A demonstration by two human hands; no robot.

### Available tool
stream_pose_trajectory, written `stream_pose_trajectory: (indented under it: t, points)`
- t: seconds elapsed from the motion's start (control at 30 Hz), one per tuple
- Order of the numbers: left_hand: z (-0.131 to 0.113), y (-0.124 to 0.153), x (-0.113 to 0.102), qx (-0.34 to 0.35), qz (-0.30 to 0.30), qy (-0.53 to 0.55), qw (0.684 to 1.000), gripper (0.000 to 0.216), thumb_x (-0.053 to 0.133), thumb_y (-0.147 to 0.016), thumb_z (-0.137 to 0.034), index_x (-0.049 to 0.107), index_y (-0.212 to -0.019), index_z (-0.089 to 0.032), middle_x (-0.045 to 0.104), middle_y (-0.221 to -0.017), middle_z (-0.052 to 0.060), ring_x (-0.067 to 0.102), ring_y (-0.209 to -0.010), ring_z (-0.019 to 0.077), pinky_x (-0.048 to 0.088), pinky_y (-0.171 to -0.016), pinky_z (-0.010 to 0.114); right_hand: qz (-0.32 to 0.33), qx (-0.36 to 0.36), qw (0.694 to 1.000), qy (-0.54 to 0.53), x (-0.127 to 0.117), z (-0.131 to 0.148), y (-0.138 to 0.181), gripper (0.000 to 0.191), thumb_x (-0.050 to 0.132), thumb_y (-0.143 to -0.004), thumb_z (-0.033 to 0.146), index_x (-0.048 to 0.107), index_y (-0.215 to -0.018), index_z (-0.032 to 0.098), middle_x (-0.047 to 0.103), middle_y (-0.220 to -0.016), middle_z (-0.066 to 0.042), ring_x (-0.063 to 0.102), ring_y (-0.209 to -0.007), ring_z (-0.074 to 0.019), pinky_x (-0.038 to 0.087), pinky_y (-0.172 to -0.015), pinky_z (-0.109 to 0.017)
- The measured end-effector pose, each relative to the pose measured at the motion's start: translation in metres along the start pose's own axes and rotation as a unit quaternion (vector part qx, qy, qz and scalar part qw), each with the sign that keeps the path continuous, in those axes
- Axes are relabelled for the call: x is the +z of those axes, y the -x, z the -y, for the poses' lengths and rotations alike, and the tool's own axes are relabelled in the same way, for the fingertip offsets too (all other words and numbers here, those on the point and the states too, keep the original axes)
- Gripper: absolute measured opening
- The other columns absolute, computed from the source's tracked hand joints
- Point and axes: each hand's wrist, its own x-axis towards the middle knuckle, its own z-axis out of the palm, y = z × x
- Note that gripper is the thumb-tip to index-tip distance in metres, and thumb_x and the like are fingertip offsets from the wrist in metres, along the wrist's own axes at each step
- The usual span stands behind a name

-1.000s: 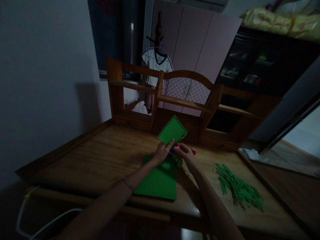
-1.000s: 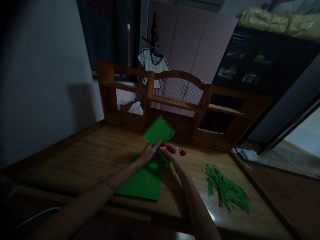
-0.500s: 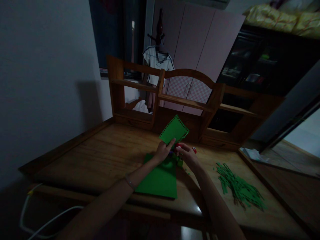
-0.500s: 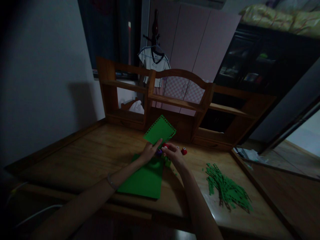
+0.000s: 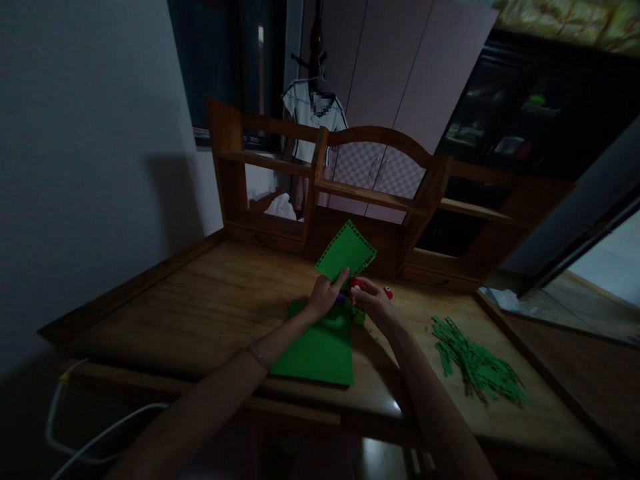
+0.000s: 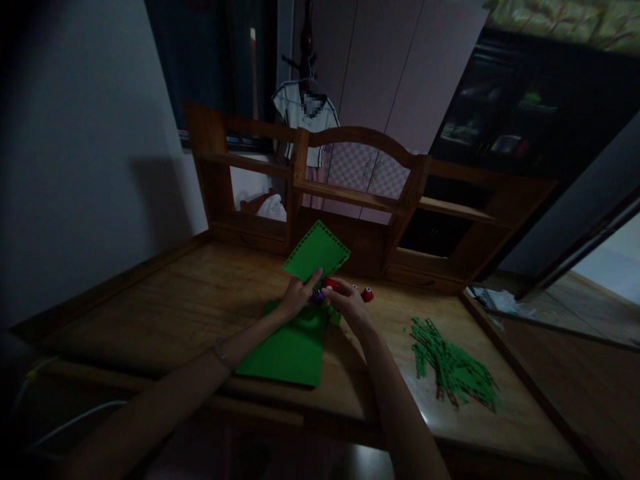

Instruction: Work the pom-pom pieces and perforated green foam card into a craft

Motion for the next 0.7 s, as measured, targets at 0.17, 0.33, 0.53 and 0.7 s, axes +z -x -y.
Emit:
stream_pose_trajectory:
  t: [0.17,0.33,0.53,0.7]
  points:
    - [0.0001,0.0,0.0004,0.017,-0.006,0.003,1.0,0.041,0.048,-0.087,-0.047,0.067,-0.103,-0.015,0.07,-0.102,0.008,0.063,-0.099,0.0192,0.044,-0.091,0.028,0.007,-0.004,1.0,-0.009,0.0014,0.0018,0.0006,0.03,0.076,-0.069,0.031,0.065,-0.094,0.021,0.058,-0.076,0.0,0.051,-0.065,-0.0114,0.04,-0.064,-0.025]
    - [-0.001,-0.0001,0.0003,0.009,-0.011,-0.013,1.0,0.041,0.047,-0.088,-0.047,0.068,-0.099,-0.015,0.071,-0.097,0.008,0.064,-0.094,0.0187,0.044,-0.088,0.026,0.011,-0.005,1.0,-0.024,0.0007,0.001,0.0001,0.026,0.076,-0.068,0.031,0.064,-0.089,0.02,0.058,-0.073,0.001,0.052,-0.064,-0.0108,0.04,-0.064,-0.025]
    - [-0.0017,0.0005,0.0003,0.021,-0.011,-0.001,1.0,0.039,0.047,-0.088,-0.045,0.067,-0.103,-0.016,0.069,-0.104,0.007,0.062,-0.101,0.0193,0.042,-0.095,0.029,0.017,-0.001,0.999,-0.045,0.0003,0.0023,0.0002,0.026,0.075,-0.07,0.029,0.062,-0.091,0.02,0.059,-0.074,0.002,0.054,-0.064,-0.0102,0.041,-0.063,-0.023]
    - [-0.0005,0.0005,0.0005,0.023,-0.004,-0.001,1.0,0.037,0.048,-0.088,-0.045,0.067,-0.106,-0.018,0.068,-0.109,0.007,0.059,-0.108,0.0198,0.038,-0.1,0.031,0.014,0.0,0.998,-0.056,-0.0004,0.0012,-0.0004,0.029,0.077,-0.069,0.027,0.059,-0.091,0.021,0.059,-0.076,0.002,0.054,-0.062,-0.0094,0.042,-0.061,-0.023]
